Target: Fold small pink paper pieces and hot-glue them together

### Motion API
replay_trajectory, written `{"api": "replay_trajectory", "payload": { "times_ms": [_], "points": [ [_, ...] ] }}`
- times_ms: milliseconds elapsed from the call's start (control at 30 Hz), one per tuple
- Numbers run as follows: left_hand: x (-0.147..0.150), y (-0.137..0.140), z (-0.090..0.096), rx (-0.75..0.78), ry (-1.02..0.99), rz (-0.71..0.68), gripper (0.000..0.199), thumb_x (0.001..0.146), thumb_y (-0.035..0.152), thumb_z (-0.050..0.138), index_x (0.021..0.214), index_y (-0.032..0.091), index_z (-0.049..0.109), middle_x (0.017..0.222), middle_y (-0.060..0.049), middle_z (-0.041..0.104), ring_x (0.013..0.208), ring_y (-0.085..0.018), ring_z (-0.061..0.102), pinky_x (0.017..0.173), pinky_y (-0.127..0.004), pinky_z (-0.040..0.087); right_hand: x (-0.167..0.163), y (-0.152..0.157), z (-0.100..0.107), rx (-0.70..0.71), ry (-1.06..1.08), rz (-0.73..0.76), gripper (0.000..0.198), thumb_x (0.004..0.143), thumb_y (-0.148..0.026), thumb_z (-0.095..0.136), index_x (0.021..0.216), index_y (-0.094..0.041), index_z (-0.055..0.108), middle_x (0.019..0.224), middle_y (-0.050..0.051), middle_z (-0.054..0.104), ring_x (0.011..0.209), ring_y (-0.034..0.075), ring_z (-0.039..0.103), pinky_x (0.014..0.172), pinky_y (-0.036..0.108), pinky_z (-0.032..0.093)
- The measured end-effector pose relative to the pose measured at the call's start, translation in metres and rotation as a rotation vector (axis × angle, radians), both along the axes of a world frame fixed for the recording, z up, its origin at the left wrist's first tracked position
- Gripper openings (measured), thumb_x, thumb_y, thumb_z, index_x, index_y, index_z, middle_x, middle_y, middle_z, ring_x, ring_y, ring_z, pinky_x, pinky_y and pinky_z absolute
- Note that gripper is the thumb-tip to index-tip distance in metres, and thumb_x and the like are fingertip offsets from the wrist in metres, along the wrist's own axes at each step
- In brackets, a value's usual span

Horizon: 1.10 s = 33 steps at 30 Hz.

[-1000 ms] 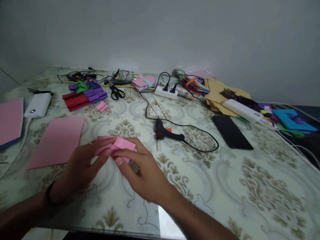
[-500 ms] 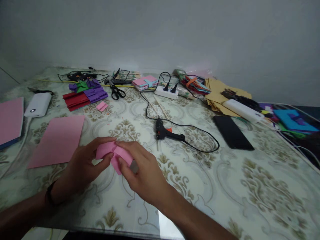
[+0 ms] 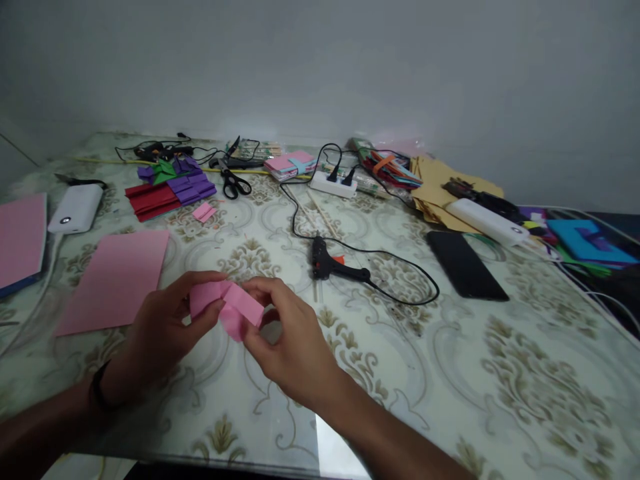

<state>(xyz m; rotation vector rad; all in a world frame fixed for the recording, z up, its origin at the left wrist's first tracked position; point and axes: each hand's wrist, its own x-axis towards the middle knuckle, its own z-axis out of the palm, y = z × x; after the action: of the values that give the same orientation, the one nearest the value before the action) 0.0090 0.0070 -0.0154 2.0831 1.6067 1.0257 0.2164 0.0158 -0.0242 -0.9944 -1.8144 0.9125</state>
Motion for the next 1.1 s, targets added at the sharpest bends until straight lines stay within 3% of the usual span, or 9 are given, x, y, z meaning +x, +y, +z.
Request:
{"api": "replay_trajectory", "payload": {
  "times_ms": [100,233,400,567,667,800,933,1033,1100],
  "points": [
    [0.002,-0.002,-0.002,0.054,0.044,-0.045,0.03,0.091,0.019,0.067,0.12,0.026,0.067,0.097,0.003,0.081,0.061,-0.01,0.069,0.061,-0.019,0.052,0.001,0.003,-0.002,0.072,-0.088,-0.006,0.037,0.087,-0.01,0.066,0.12,-0.026,0.062,0.113,0.005,0.074,0.098,0.019,0.072,0.083,0.033,0.062],
    [0.003,-0.003,-0.004,0.071,0.069,-0.083,0.032,0.092,0.017,0.066,0.122,0.024,0.066,0.097,0.001,0.082,0.063,-0.011,0.071,0.065,-0.02,0.056,0.002,0.003,-0.003,0.127,-0.101,-0.001,0.031,0.09,-0.013,0.066,0.119,-0.026,0.063,0.112,0.005,0.076,0.094,0.019,0.074,0.081,0.032,0.062],
    [0.006,-0.006,-0.005,0.068,0.046,-0.174,0.037,0.092,0.012,0.065,0.126,0.024,0.063,0.107,0.0,0.082,0.076,-0.013,0.077,0.073,-0.019,0.059,0.0,0.0,-0.004,0.139,-0.072,-0.056,0.023,0.085,-0.013,0.067,0.103,-0.025,0.06,0.09,0.0,0.073,0.076,0.016,0.069,0.069,0.027,0.059],
    [0.012,-0.01,-0.009,0.058,0.067,-0.266,0.036,0.092,0.007,0.057,0.123,0.023,0.062,0.102,-0.001,0.084,0.082,-0.017,0.081,0.072,-0.023,0.06,-0.003,-0.004,-0.003,0.182,-0.081,-0.064,0.021,0.081,-0.008,0.061,0.09,-0.025,0.054,0.079,-0.004,0.063,0.066,0.012,0.061,0.062,0.024,0.052],
    [0.015,-0.011,-0.01,0.06,0.077,-0.273,0.036,0.093,0.007,0.055,0.124,0.023,0.061,0.103,-0.002,0.083,0.081,-0.018,0.081,0.072,-0.025,0.06,-0.004,-0.006,-0.003,0.221,-0.088,-0.069,0.022,0.081,-0.007,0.06,0.091,-0.025,0.054,0.08,-0.004,0.06,0.068,0.012,0.06,0.063,0.025,0.05],
    [0.013,-0.011,-0.008,0.041,0.049,-0.264,0.027,0.089,0.006,0.054,0.108,0.022,0.065,0.085,0.001,0.081,0.069,-0.017,0.078,0.062,-0.024,0.057,-0.005,-0.007,-0.002,0.238,-0.084,0.005,0.024,0.082,-0.012,0.065,0.1,-0.025,0.056,0.086,-0.001,0.063,0.075,0.017,0.062,0.067,0.03,0.051],
    [0.006,-0.006,-0.004,-0.031,-0.066,-0.193,0.027,0.089,0.007,0.057,0.109,0.023,0.066,0.091,0.001,0.081,0.074,-0.015,0.077,0.063,-0.021,0.055,-0.003,-0.007,0.002,0.19,-0.015,0.128,0.035,0.086,-0.026,0.073,0.117,-0.025,0.057,0.098,0.003,0.066,0.088,0.021,0.064,0.077,0.036,0.054],
    [0.001,0.0,-0.001,-0.114,-0.177,-0.168,0.019,0.093,0.012,0.061,0.103,0.024,0.071,0.092,0.001,0.08,0.082,-0.015,0.077,0.068,-0.021,0.057,0.0,-0.006,0.005,0.103,0.06,0.155,0.02,0.097,-0.028,0.061,0.116,-0.024,0.059,0.101,0.005,0.065,0.091,0.02,0.063,0.08,0.037,0.054],
    [0.0,0.003,0.0,-0.091,-0.278,-0.189,0.011,0.092,0.015,0.067,0.096,0.023,0.074,0.097,-0.002,0.078,0.092,-0.017,0.076,0.079,-0.025,0.059,0.0,-0.006,0.006,0.029,0.079,0.126,0.012,0.102,-0.028,0.056,0.113,-0.025,0.061,0.101,0.005,0.064,0.091,0.019,0.063,0.08,0.036,0.054]
  ]
}}
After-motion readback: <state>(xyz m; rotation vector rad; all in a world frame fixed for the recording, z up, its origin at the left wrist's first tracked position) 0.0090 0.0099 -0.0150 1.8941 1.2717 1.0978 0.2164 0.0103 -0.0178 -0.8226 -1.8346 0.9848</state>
